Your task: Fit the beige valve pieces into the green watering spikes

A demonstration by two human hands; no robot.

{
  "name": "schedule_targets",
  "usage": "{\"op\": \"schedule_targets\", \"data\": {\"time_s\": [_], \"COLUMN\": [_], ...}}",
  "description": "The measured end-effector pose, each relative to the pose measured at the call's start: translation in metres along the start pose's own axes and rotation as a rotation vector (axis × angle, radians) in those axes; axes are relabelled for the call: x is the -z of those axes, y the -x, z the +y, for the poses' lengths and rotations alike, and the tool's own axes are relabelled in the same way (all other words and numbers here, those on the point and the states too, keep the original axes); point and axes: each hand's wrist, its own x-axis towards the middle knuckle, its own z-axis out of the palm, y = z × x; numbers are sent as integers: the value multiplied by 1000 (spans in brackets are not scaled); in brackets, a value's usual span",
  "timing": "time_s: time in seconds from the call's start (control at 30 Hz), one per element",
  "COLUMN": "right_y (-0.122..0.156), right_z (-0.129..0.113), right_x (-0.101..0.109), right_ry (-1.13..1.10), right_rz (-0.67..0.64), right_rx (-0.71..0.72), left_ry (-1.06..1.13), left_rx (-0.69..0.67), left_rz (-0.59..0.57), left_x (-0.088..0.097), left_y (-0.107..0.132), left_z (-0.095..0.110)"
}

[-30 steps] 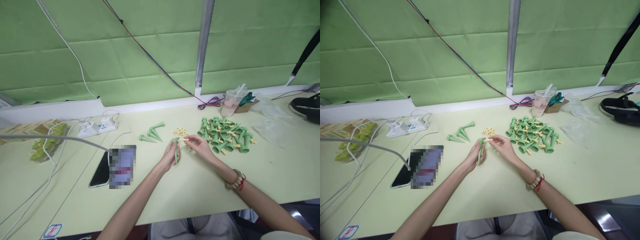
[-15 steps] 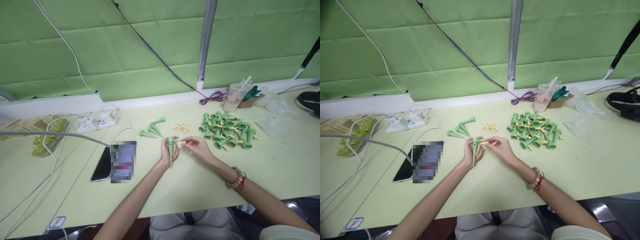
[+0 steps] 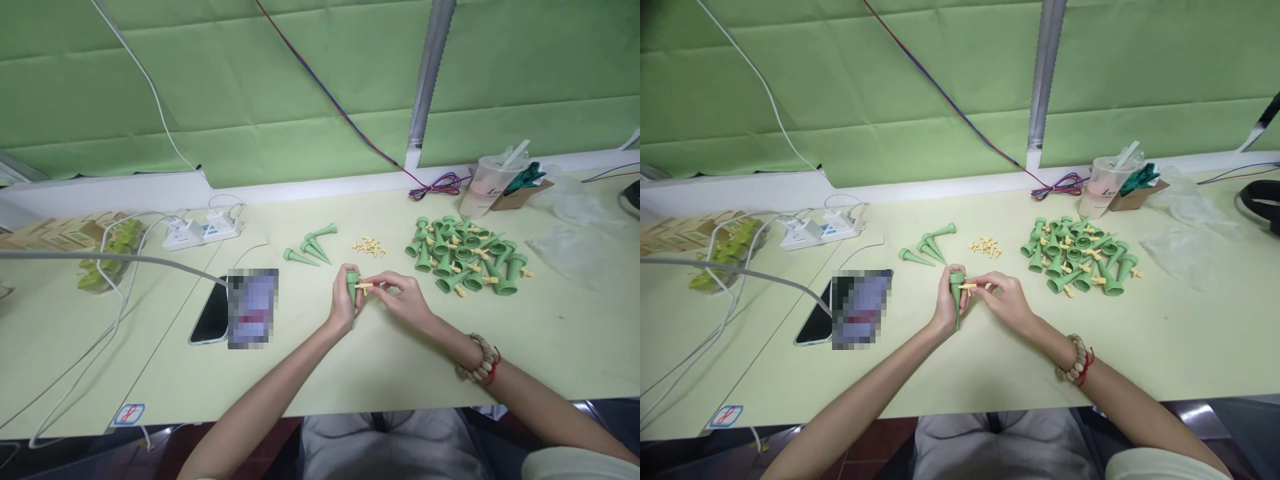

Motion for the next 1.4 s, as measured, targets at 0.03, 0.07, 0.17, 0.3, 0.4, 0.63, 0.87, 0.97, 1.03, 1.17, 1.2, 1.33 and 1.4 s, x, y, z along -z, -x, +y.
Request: {"op": "schedule_targets", "data": {"time_s": [0.03,0.07,0.17,0.3,0.4,0.63,0.87,0.97,1.03,1.17,1.2,1.33,1.4], "right_y": [1,3,7,11,12,14,8,6,6,8,9,9,7], "right_z": [0,-1,-4,-11,-15,-12,-10,-8,-4,0,0,-7,-11], "right_x": [-1,-1,-3,-4,-5,-10,-4,0,2,2,1,2,3], "right_ry": [9,18,32,15,-29,-413,-256,127,287,372,376,236,-1], "right_rz": [11,20,47,72,67,-67,-123,-60,-37,-27,-38,-135,-255], "right_rx": [8,15,42,43,-23,-415,-310,50,239,364,356,98,-152], "left_ry": [-52,-104,-235,-378,-500,-754,-648,-586,-582,-596,-604,-697,-742], "left_rx": [-58,-119,-284,-417,-479,-548,-318,-263,-255,-262,-275,-373,-407], "left_rz": [9,22,81,126,141,138,263,288,276,248,237,158,114], "left_x": [1,1,2,5,8,17,1,-5,-6,-5,-5,-3,-1], "left_y": [1,3,8,13,15,13,12,11,11,16,17,23,25], "left_z": [-1,-1,-2,-4,-8,-12,-4,1,3,1,-1,-7,-9]}}
